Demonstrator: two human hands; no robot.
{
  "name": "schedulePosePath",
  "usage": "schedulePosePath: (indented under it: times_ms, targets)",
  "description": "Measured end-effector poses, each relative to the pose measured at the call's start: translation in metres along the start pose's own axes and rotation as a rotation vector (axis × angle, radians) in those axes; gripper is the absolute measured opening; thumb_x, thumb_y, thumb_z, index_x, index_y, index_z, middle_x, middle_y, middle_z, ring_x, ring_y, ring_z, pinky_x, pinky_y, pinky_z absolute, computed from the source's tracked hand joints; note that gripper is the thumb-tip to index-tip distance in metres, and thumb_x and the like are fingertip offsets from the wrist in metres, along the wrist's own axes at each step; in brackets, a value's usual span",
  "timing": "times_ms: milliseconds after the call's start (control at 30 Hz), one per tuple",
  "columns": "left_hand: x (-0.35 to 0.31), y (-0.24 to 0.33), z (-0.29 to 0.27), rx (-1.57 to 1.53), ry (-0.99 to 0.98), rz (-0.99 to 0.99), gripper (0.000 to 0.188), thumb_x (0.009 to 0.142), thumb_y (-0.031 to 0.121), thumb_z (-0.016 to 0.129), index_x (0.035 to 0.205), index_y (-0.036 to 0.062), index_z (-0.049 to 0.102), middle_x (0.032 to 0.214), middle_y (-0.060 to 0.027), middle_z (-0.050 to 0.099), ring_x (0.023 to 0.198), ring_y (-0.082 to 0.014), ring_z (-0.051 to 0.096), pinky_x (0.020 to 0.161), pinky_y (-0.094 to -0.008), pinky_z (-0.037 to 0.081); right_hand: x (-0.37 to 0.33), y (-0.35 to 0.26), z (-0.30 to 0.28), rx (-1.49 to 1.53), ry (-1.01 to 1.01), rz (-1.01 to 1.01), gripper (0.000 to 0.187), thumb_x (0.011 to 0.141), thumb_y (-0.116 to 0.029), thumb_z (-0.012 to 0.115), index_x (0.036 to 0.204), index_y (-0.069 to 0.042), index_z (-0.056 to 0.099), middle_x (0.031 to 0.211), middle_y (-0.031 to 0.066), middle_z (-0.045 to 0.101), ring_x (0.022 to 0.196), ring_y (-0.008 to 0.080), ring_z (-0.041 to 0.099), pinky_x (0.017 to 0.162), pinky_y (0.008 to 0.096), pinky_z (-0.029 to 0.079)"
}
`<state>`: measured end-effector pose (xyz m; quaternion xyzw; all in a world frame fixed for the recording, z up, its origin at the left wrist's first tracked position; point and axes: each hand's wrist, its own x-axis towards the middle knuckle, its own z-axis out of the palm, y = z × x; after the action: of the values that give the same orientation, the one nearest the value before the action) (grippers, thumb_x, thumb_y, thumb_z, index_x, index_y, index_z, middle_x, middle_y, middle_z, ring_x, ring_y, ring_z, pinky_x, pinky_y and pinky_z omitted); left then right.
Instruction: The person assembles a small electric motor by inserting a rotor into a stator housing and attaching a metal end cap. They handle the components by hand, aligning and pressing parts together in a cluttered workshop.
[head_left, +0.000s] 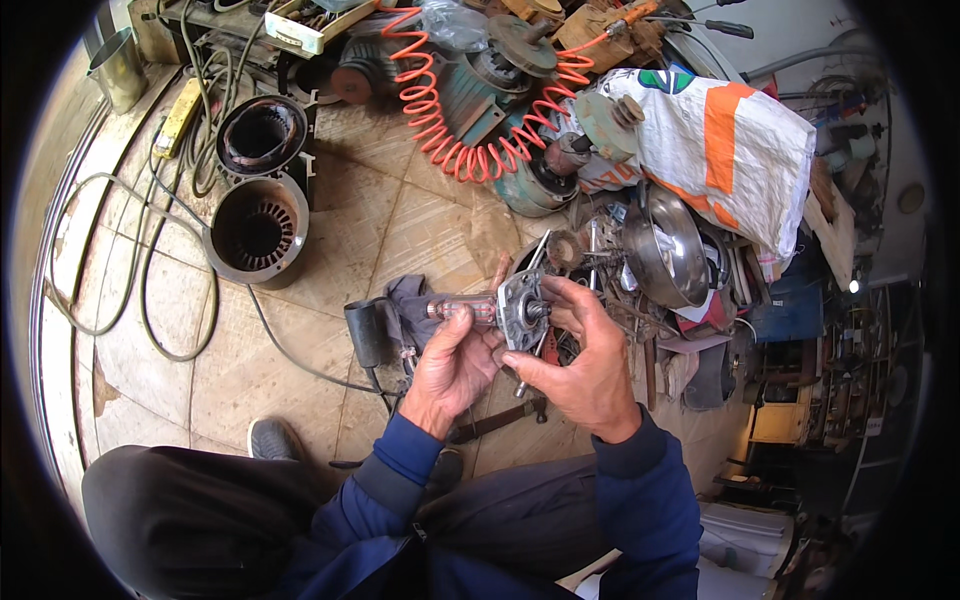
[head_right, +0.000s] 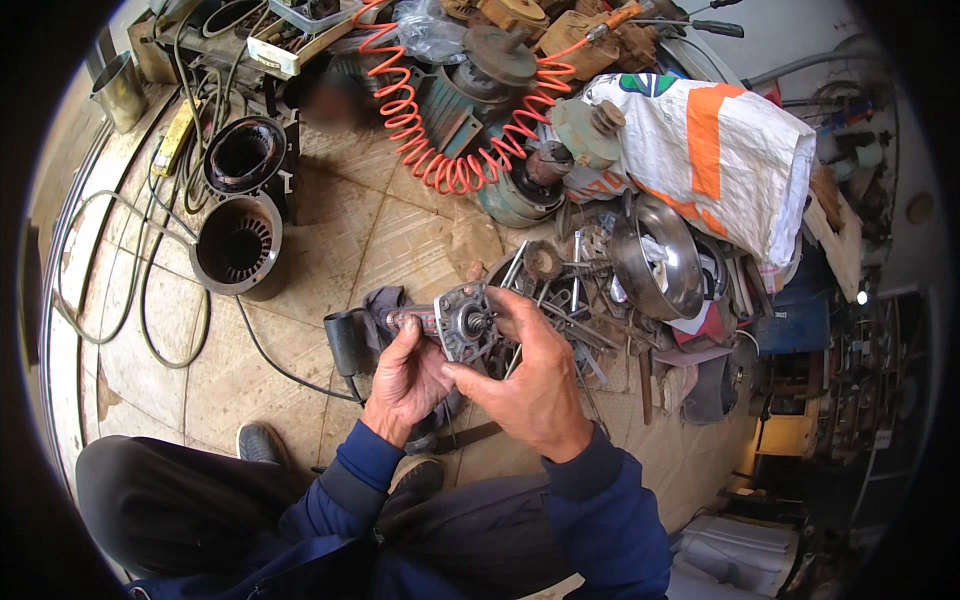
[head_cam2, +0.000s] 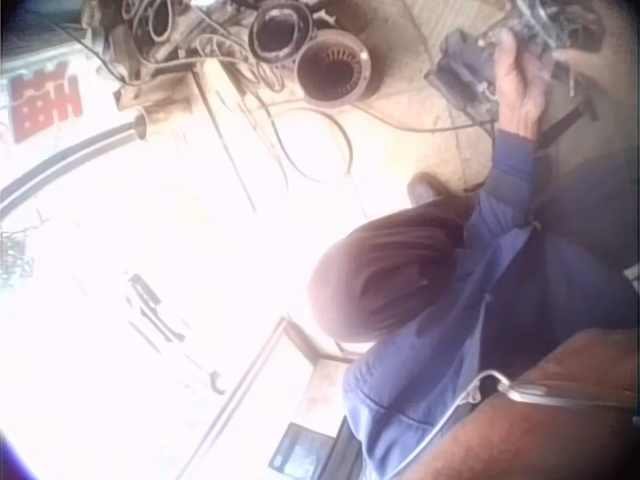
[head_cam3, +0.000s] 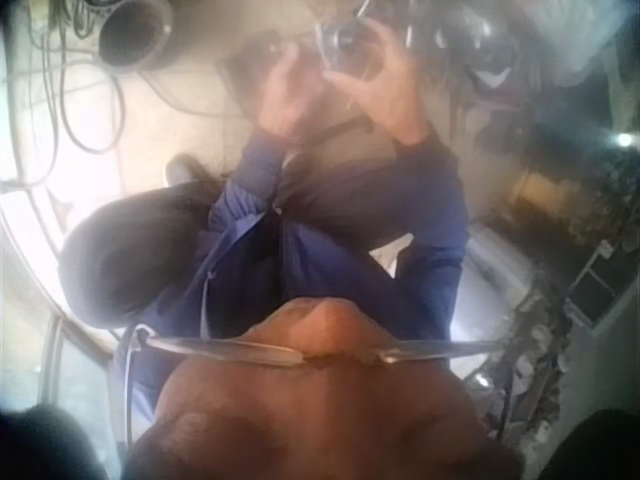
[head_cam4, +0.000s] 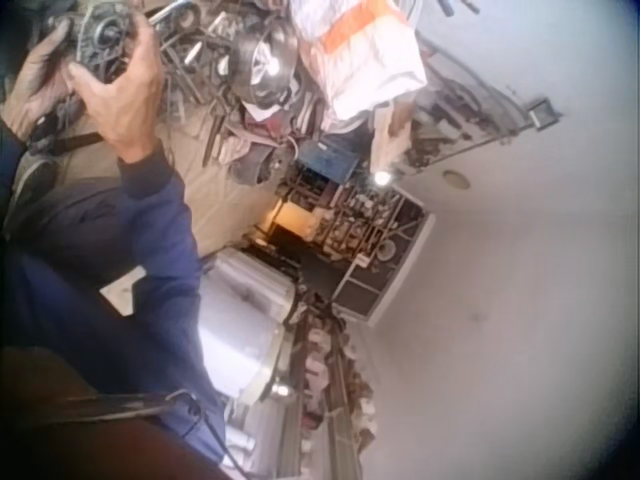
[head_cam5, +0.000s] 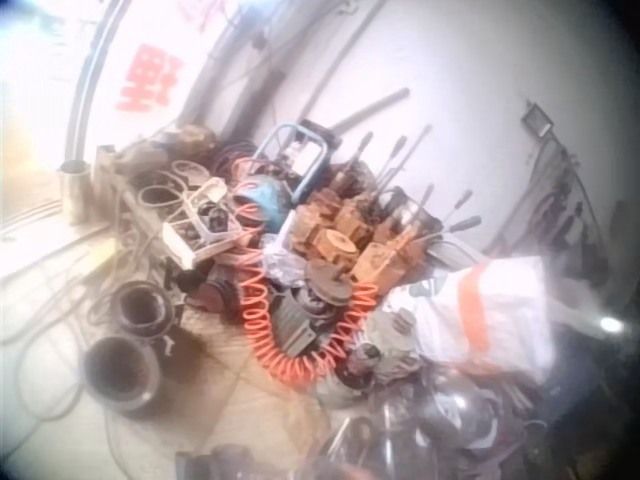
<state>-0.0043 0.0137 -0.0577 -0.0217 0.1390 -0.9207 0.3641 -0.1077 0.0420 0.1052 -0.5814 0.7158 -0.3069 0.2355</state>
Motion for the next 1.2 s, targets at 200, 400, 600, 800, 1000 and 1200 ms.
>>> schedulePosePath:
  times_ms: [200,400,600,800,1000,1200]
  targets:
    - [-0.001,0.001,0.000,-0.023,0.000,-0.009,0.043,0.097,0.028,0.068,0.132,0.0041,0.058,0.136,-0.0121,0.062,0.128,-0.0280,0.056,0.114,-0.0492,0.039,0.000,-0.003,0.001,0.007,-0.001,0.014,0.073,0.070,-0.009,0.087,0.133,0.004,0.053,0.117,0.0192,0.069,0.108,0.0265,0.070,0.094,0.0365,0.054]
    - [-0.001,0.003,0.010,0.016,-0.025,0.013,0.040,0.096,0.027,0.069,0.129,0.0059,0.060,0.133,-0.0115,0.063,0.125,-0.0274,0.058,0.111,-0.0486,0.041,0.001,-0.006,0.001,0.013,-0.014,0.029,0.073,0.071,-0.009,0.087,0.133,0.004,0.052,0.117,0.0193,0.070,0.109,0.0261,0.070,0.096,0.0365,0.054]
    - [-0.001,0.002,0.008,0.022,0.072,0.026,0.031,0.094,0.027,0.073,0.116,0.0062,0.068,0.113,-0.0053,0.072,0.100,-0.0208,0.067,0.092,-0.0399,0.055,0.001,-0.006,0.001,0.031,-0.020,0.034,0.072,0.071,-0.009,0.087,0.133,0.004,0.052,0.118,0.0196,0.069,0.110,0.0273,0.069,0.096,0.0369,0.054]
    - [-0.002,0.002,0.004,0.012,0.071,0.030,0.028,0.094,0.027,0.073,0.114,0.0072,0.069,0.109,-0.0047,0.073,0.098,-0.0207,0.067,0.091,-0.0394,0.055,0.000,-0.007,0.000,-0.002,-0.019,0.024,0.072,0.071,-0.010,0.086,0.133,0.004,0.053,0.120,0.0193,0.068,0.110,0.0278,0.069,0.096,0.0377,0.054]
    - [0.001,0.000,0.002,0.000,0.093,0.007,0.028,0.094,0.026,0.073,0.114,0.0075,0.069,0.110,-0.0047,0.073,0.098,-0.0202,0.068,0.090,-0.0394,0.056,0.000,-0.002,-0.003,-0.014,-0.022,0.026,0.073,0.071,-0.010,0.086,0.134,0.004,0.053,0.120,0.0193,0.067,0.110,0.0285,0.069,0.096,0.0383,0.054]
    - [0.000,0.000,-0.012,0.003,0.040,0.019,0.039,0.095,0.030,0.071,0.125,0.0056,0.061,0.127,-0.0102,0.066,0.121,-0.0260,0.061,0.109,-0.0479,0.045,0.001,-0.005,-0.001,-0.010,-0.019,0.021,0.073,0.070,-0.009,0.086,0.134,0.004,0.052,0.119,0.0193,0.068,0.109,0.0287,0.069,0.095,0.0377,0.055]
